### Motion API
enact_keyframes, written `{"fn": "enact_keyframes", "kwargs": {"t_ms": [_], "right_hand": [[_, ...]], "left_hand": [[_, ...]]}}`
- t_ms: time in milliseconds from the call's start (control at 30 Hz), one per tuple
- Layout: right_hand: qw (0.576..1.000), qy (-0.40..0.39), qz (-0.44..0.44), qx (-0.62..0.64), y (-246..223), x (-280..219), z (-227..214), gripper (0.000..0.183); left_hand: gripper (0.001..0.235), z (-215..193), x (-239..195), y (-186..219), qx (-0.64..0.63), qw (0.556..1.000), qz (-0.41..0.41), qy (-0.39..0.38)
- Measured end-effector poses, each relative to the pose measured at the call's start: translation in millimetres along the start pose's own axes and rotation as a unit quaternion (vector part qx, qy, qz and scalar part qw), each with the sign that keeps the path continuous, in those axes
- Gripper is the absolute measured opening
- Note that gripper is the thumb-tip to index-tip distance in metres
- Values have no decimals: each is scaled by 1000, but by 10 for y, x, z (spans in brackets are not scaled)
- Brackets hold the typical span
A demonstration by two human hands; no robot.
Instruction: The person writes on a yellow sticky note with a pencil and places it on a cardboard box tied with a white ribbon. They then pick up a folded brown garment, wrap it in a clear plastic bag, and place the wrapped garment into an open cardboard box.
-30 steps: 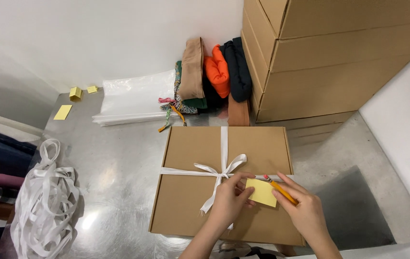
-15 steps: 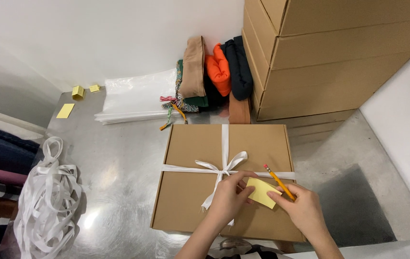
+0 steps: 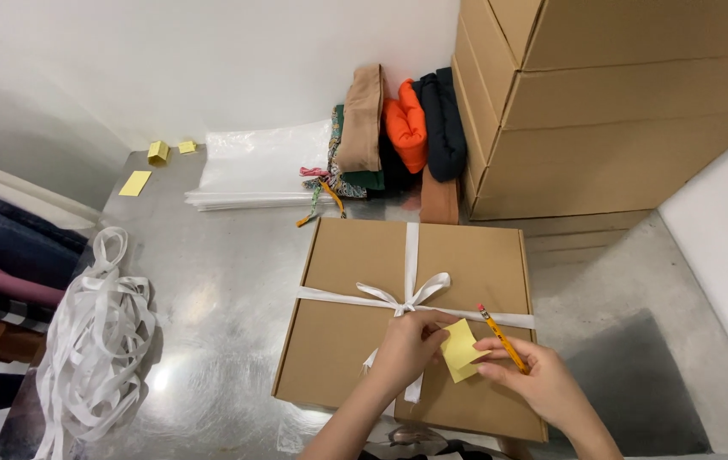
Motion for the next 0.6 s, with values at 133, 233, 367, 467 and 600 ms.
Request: {"fn": "enact_keyframes", "kwargs": {"t_ms": [133, 233, 367, 467, 600], "right_hand": [[999, -10, -24, -22, 63, 160, 17, 33], [998, 32, -17, -56, 30, 233, 52, 27], [986, 91, -7, -140, -144, 245, 95, 23], [995, 63, 8, -76, -101, 276, 122, 22], [997, 11, -73, 19, -64, 309, 104, 26]], "left_hand": [[36, -3, 21, 17, -50, 998, -25, -28], [35, 35, 69, -71, -60, 998, -21, -30], [29, 63, 105, -155, -98, 994, -41, -21], [30, 60, 121, -119, -102, 993, -62, -24], [27, 39, 126, -46, -88, 994, -68, -19]]}}
Point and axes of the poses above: each hand's wrist, its own x-axis towards the middle knuckle, its own z-axis out of the palm, y = z × x, the point moved 4 cm from there along x, towards the middle knuckle, and after that the axes turned 5 degrees about -x, right-handed, at the moved point
